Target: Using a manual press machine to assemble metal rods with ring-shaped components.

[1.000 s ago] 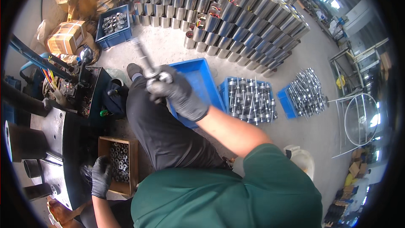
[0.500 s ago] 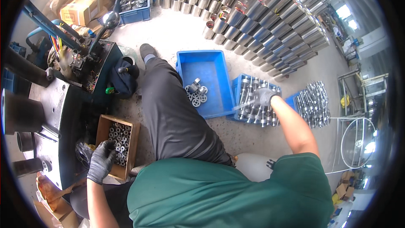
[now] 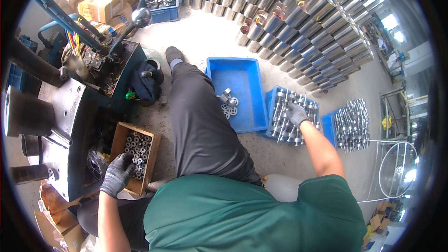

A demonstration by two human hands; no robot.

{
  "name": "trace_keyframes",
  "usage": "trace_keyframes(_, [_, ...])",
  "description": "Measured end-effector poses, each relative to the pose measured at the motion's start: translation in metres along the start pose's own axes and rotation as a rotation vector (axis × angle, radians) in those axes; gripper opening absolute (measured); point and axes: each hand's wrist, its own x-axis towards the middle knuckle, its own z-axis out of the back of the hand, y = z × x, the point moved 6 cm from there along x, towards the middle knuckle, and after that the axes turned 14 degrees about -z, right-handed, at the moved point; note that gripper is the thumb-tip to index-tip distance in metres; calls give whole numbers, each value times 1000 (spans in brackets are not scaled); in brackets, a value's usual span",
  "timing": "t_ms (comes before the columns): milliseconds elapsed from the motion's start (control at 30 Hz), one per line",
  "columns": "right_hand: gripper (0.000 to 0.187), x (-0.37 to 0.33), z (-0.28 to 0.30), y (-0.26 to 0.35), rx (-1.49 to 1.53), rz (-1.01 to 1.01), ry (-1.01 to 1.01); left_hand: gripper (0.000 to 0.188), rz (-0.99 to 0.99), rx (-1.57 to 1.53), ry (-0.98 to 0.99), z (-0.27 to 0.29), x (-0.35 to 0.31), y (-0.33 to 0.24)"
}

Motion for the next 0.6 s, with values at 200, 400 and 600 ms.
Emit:
trace_keyframes(200, [37,-12,-23,18,154,-88,-331,34,-72,239,11,7,2,-1])
trace_keyframes(400, [70,-33,-45,53,-189,-78,-618,37,-125,390,19,11,-4,-4])
trace_keyframes(600, [76,-24,-58,70,-114,-83,-285,43,-112,479,45,9,-6,-9])
